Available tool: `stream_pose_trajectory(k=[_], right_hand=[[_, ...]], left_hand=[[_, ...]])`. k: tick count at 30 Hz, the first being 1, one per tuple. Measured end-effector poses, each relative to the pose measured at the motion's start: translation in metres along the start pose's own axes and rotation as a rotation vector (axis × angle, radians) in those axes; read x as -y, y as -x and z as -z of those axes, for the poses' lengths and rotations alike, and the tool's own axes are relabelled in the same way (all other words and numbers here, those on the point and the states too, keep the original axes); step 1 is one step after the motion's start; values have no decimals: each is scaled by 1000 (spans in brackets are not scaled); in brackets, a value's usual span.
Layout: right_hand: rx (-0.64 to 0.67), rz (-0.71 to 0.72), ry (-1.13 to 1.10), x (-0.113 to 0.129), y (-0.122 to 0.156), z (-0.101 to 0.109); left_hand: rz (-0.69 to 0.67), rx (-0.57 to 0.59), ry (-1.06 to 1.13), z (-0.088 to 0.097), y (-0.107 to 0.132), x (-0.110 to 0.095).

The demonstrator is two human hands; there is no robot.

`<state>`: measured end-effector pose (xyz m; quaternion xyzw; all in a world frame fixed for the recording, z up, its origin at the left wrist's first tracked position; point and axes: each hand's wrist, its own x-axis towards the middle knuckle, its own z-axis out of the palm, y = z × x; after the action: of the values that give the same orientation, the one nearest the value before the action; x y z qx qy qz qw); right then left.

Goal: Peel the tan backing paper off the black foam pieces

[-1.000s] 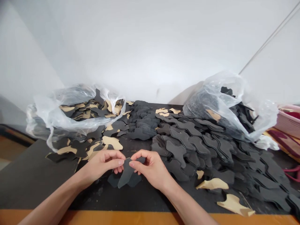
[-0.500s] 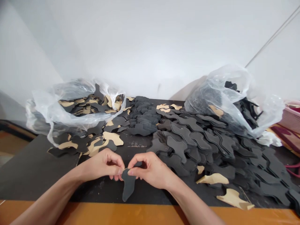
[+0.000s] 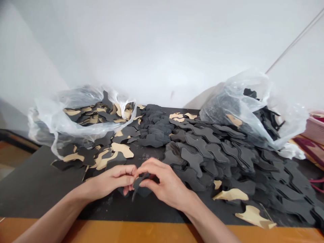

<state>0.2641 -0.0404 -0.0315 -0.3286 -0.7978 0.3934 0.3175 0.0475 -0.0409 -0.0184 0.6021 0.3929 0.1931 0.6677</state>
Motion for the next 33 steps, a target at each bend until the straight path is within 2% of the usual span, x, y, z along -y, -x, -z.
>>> stream_pose_trajectory(k=[3, 6, 10, 13, 17, 25, 33], right_hand=[[4, 198, 145, -1, 2, 1], [-56, 339, 266, -2, 4, 1], [-133, 458, 316, -2, 5, 0], [-172, 472, 331, -1, 6, 0], [-158, 484, 323, 1, 5, 0], [-65, 366, 142, -5, 6, 0], [-112, 320, 20, -10, 5, -4]], left_hand=[[11, 3, 33, -2, 1, -2], [23, 20, 82, -3, 1, -2], [-46, -40, 87, -2, 1, -1], [-102, -106, 59, -2, 1, -2], [-93, -102, 92, -2, 1, -4], [-133, -164, 31, -4, 0, 2], [-189, -288, -142, -14, 0, 10]])
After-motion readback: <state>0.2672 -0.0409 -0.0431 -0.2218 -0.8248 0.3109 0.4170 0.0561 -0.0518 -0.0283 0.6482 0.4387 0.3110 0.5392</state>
